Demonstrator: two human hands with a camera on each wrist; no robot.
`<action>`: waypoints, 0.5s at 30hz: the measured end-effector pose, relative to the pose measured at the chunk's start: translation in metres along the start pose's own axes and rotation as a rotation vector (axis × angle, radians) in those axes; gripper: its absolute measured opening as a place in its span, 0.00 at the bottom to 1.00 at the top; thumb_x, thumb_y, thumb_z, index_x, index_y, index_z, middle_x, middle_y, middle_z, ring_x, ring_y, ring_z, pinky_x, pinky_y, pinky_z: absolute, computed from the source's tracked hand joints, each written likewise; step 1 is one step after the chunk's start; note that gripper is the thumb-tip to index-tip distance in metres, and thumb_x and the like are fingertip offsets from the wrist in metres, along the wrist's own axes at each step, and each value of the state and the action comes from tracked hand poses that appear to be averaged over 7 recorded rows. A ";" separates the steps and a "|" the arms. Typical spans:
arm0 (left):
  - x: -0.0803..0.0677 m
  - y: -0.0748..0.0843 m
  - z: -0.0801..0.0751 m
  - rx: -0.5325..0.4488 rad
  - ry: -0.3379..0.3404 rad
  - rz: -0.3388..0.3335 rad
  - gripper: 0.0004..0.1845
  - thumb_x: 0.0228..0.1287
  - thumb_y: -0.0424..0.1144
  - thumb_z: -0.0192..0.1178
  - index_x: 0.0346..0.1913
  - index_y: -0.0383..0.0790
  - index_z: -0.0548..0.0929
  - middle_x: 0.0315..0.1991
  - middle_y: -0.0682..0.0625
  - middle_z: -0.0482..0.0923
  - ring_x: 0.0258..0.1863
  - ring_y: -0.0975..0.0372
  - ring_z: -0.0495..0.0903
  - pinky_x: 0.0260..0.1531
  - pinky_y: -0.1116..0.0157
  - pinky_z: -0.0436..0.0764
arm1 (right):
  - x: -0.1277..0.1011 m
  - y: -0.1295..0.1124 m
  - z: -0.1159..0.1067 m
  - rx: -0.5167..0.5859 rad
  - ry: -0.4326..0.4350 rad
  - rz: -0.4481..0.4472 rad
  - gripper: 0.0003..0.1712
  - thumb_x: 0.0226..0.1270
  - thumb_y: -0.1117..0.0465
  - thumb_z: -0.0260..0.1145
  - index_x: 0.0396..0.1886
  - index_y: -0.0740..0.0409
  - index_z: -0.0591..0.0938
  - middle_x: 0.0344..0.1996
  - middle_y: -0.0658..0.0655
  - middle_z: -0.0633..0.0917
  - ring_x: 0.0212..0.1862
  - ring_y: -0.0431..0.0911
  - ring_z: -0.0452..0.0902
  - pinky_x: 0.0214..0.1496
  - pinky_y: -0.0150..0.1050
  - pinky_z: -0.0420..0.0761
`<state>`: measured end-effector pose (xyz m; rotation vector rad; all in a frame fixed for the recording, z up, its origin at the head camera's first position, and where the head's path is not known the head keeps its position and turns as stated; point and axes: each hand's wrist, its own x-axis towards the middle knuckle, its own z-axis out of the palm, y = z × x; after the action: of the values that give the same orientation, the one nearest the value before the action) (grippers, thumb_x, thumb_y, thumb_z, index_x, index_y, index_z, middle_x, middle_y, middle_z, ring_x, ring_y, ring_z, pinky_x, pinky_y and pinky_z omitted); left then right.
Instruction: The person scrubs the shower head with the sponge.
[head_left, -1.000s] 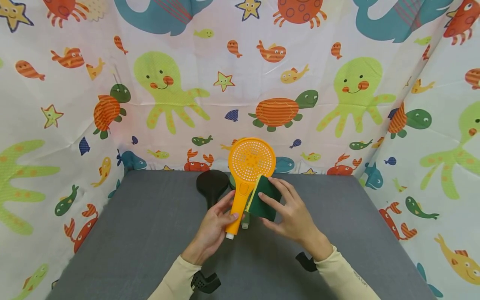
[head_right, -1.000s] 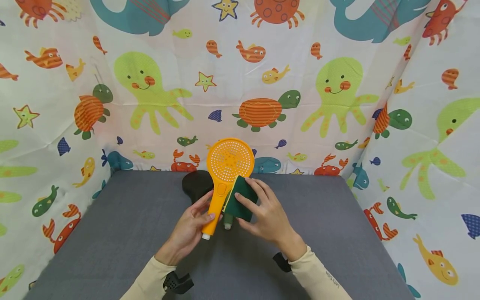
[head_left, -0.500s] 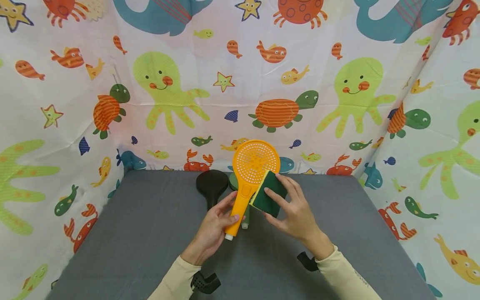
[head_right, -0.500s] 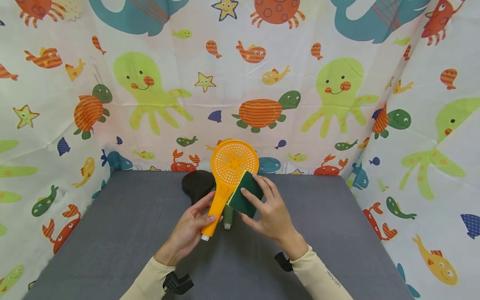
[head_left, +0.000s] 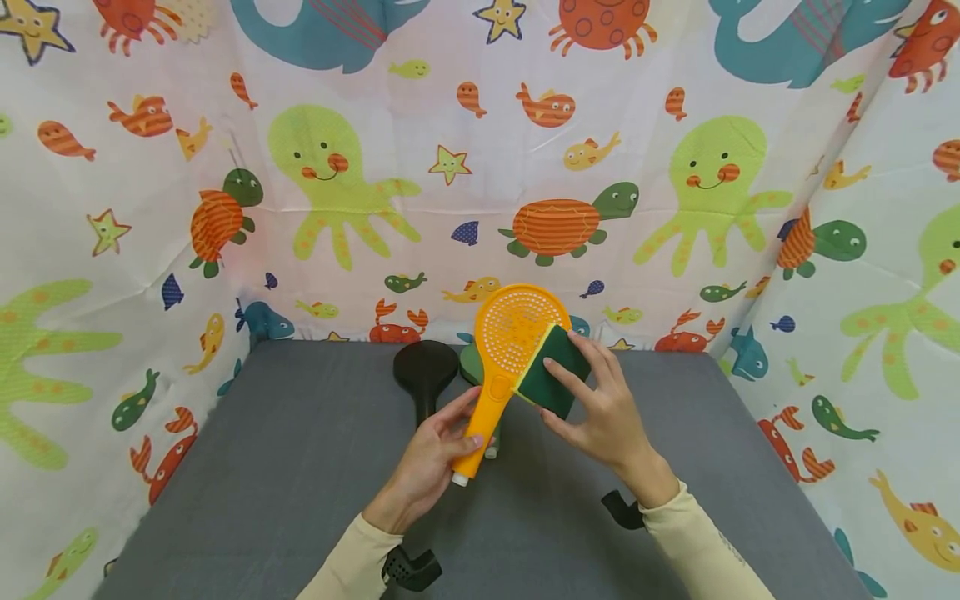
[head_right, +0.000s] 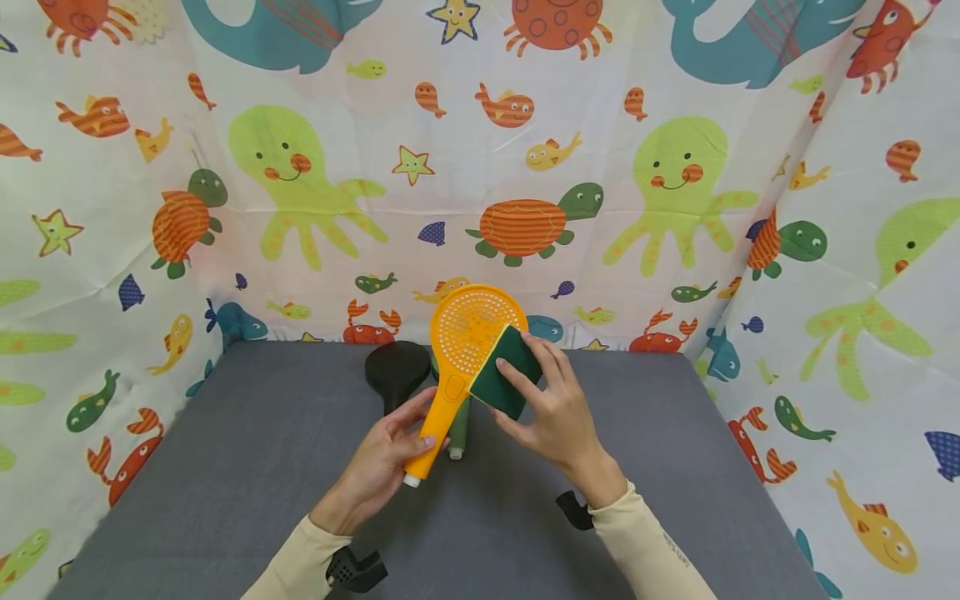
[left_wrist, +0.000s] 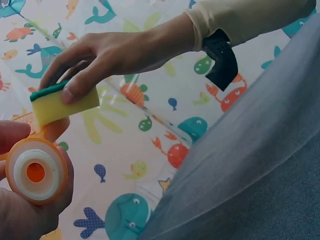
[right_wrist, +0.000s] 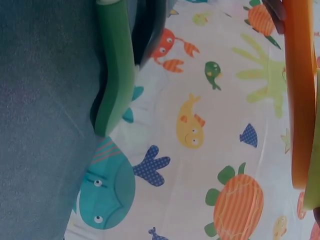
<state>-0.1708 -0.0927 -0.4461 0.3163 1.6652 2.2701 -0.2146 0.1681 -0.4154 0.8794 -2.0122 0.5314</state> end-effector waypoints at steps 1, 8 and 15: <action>0.000 0.000 0.000 0.003 -0.001 -0.003 0.36 0.66 0.29 0.60 0.74 0.53 0.64 0.59 0.45 0.68 0.55 0.56 0.78 0.58 0.60 0.78 | 0.000 -0.001 0.000 0.003 -0.002 -0.008 0.34 0.64 0.33 0.58 0.59 0.50 0.82 0.67 0.67 0.71 0.64 0.64 0.66 0.57 0.63 0.75; -0.001 0.000 0.000 0.015 -0.004 -0.014 0.36 0.65 0.30 0.62 0.74 0.53 0.65 0.57 0.45 0.69 0.54 0.55 0.78 0.55 0.61 0.79 | -0.002 0.000 -0.001 0.000 -0.008 -0.024 0.34 0.64 0.33 0.58 0.58 0.51 0.82 0.67 0.68 0.71 0.64 0.64 0.66 0.57 0.63 0.76; -0.004 -0.001 -0.002 0.013 -0.040 -0.007 0.35 0.65 0.28 0.61 0.74 0.48 0.64 0.58 0.45 0.69 0.51 0.56 0.79 0.54 0.65 0.79 | 0.002 0.011 -0.006 -0.006 0.009 -0.007 0.33 0.63 0.35 0.60 0.59 0.51 0.82 0.68 0.68 0.70 0.64 0.64 0.66 0.57 0.62 0.75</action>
<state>-0.1678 -0.0952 -0.4477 0.3556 1.6594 2.2343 -0.2201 0.1782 -0.4114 0.8790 -2.0011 0.5245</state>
